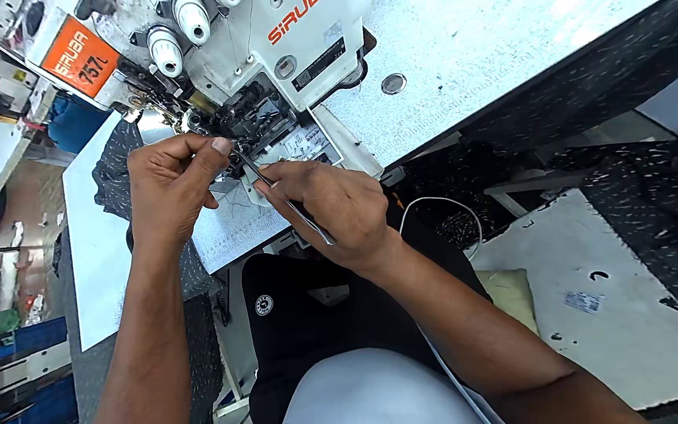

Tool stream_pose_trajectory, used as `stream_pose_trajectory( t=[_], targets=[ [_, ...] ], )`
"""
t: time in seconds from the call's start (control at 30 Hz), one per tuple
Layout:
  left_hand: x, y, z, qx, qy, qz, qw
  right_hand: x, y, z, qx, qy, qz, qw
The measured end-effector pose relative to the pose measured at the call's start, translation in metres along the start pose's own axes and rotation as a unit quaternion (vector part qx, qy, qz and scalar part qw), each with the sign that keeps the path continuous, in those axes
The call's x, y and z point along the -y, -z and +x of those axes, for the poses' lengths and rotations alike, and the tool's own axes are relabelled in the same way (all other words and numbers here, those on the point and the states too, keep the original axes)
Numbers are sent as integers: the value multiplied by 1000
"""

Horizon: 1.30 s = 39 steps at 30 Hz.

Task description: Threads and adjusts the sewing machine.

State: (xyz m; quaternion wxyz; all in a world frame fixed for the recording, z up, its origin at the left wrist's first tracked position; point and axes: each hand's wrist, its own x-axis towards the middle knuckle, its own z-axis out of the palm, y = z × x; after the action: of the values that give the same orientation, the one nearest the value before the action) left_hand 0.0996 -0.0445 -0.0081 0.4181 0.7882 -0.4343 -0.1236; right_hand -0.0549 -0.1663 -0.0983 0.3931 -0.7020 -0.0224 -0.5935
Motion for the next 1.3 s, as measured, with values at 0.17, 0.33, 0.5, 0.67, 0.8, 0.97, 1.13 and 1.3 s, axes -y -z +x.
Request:
stream_pose_trajectory(
  t=[0.17, 0.33, 0.5, 0.67, 0.8, 0.97, 1.13, 1.3],
  targets=[
    [3, 1, 2, -33, 2, -58, 998, -6, -2, 0, -7, 1, -1, 1000],
    [5, -1, -3, -142, 31, -150, 978, -22, -11, 6, 8, -20, -30, 999],
    [6, -1, -2, -151, 41, -171, 973, -32, -23, 12, 20, -29, -38, 999],
    [6, 0, 0, -148, 43, -174, 973, -37, -27, 15, 39, -39, -46, 997],
    [5, -1, -1, -154, 49, -177, 971, -37, -28, 16, 43, -44, -57, 996],
    [6, -1, -1, -154, 48, -178, 971, -38, -30, 18, 46, -45, -65, 996],
    [6, -1, -1, -155, 47, -184, 970, -39, -31, 18, 42, -45, -67, 996],
    [6, -1, -1, -155, 49, -186, 969, -39, -32, 18, 40, -46, -71, 996]
  ],
)
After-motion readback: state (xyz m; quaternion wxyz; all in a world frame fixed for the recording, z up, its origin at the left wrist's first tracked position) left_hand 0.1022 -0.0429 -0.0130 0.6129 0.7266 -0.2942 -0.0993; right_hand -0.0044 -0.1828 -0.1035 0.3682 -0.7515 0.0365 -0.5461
